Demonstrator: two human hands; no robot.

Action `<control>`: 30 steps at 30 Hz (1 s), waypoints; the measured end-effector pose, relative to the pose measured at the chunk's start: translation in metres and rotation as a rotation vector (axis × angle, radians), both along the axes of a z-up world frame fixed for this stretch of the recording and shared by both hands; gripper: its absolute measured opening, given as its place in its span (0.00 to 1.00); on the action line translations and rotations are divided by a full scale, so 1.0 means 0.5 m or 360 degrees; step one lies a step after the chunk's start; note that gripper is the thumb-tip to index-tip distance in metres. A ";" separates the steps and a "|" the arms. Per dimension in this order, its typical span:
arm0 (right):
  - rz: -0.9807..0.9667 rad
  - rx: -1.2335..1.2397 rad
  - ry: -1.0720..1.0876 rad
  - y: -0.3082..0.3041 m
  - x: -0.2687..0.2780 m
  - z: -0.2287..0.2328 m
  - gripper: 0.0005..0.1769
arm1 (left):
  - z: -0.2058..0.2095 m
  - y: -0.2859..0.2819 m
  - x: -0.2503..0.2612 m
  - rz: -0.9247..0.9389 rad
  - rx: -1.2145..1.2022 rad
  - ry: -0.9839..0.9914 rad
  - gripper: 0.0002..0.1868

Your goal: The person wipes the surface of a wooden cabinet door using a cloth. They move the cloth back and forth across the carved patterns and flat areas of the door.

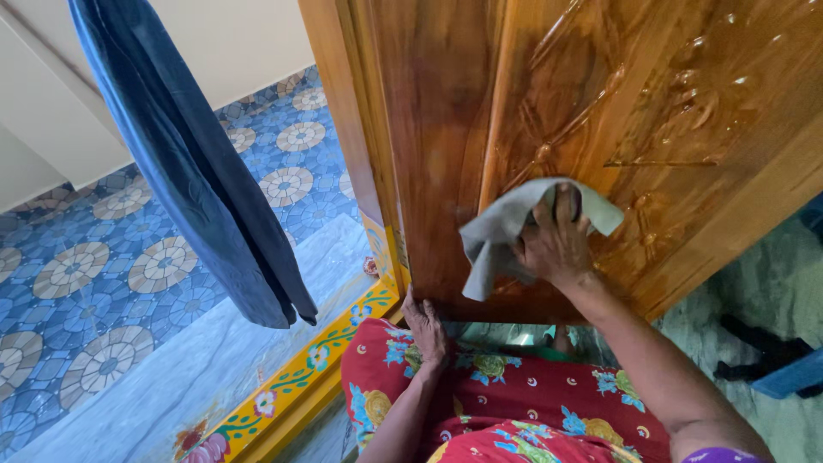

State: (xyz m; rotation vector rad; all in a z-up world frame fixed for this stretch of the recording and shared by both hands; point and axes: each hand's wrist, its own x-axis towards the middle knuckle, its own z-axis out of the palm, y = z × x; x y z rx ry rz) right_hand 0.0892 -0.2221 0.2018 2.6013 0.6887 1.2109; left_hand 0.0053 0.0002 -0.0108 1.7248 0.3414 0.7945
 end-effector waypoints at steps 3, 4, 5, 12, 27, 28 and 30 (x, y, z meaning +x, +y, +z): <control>0.0047 0.0025 -0.0197 0.019 0.007 0.084 0.35 | -0.004 0.004 0.002 -0.0006 0.0016 -0.0025 0.28; 0.0093 0.0007 -0.0284 0.026 0.010 0.121 0.36 | -0.004 0.004 0.006 -0.0006 0.0023 -0.0034 0.28; 0.0138 -0.0008 -0.0363 0.036 0.008 0.154 0.37 | -0.004 0.006 0.005 -0.0010 0.0015 -0.0046 0.28; 0.0067 0.0044 -0.0365 0.063 0.017 0.334 0.48 | -0.002 0.001 -0.002 -0.0040 -0.0079 -0.0023 0.27; 0.0119 -0.0071 -0.0510 0.079 -0.005 0.379 0.44 | -0.029 0.004 0.014 -0.0020 -0.0048 -0.0004 0.27; 0.0175 -0.0110 -0.0589 0.078 -0.003 0.410 0.41 | -0.030 0.004 0.015 -0.0014 -0.0024 -0.0002 0.27; 0.0268 -0.0136 -0.0656 0.074 -0.010 0.480 0.34 | -0.032 0.006 0.017 -0.0009 -0.0007 -0.0023 0.28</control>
